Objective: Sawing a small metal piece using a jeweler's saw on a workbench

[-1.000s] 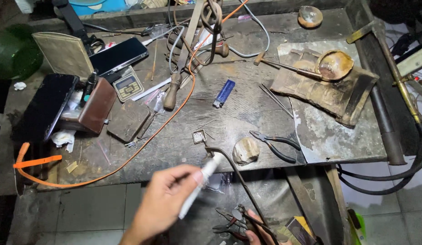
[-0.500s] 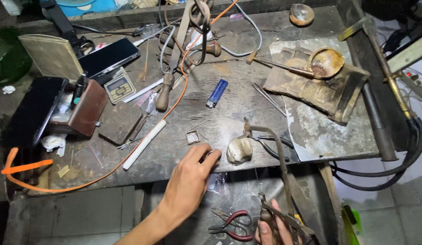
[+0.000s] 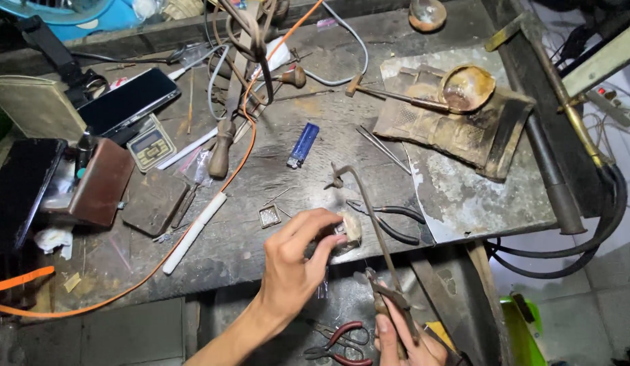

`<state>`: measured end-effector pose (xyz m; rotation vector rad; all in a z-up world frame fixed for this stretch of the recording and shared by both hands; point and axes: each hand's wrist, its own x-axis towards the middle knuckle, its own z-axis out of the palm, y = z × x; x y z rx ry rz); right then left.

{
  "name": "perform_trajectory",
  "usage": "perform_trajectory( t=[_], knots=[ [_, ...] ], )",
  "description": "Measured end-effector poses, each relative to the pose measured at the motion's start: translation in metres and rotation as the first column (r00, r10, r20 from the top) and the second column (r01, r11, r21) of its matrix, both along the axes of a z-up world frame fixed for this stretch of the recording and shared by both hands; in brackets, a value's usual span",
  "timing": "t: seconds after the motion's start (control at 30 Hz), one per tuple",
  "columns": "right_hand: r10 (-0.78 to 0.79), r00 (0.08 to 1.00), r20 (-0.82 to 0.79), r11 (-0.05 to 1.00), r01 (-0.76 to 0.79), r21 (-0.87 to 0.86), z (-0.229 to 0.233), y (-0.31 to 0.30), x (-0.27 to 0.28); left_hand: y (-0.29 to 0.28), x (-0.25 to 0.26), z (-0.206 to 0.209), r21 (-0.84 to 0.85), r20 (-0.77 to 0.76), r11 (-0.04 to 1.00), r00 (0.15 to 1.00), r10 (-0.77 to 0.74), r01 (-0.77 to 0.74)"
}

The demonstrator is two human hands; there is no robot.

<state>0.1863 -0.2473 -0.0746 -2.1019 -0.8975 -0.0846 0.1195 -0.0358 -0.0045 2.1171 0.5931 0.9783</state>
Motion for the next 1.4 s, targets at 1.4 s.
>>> perform_trajectory(
  t=[1.4],
  knots=[
    [0.194,0.98,-0.035,0.976,-0.189,0.107,0.01,0.04,0.023,-0.014,0.004,-0.008,0.01,-0.01,1.0,1.0,-0.019,0.019]
  ],
)
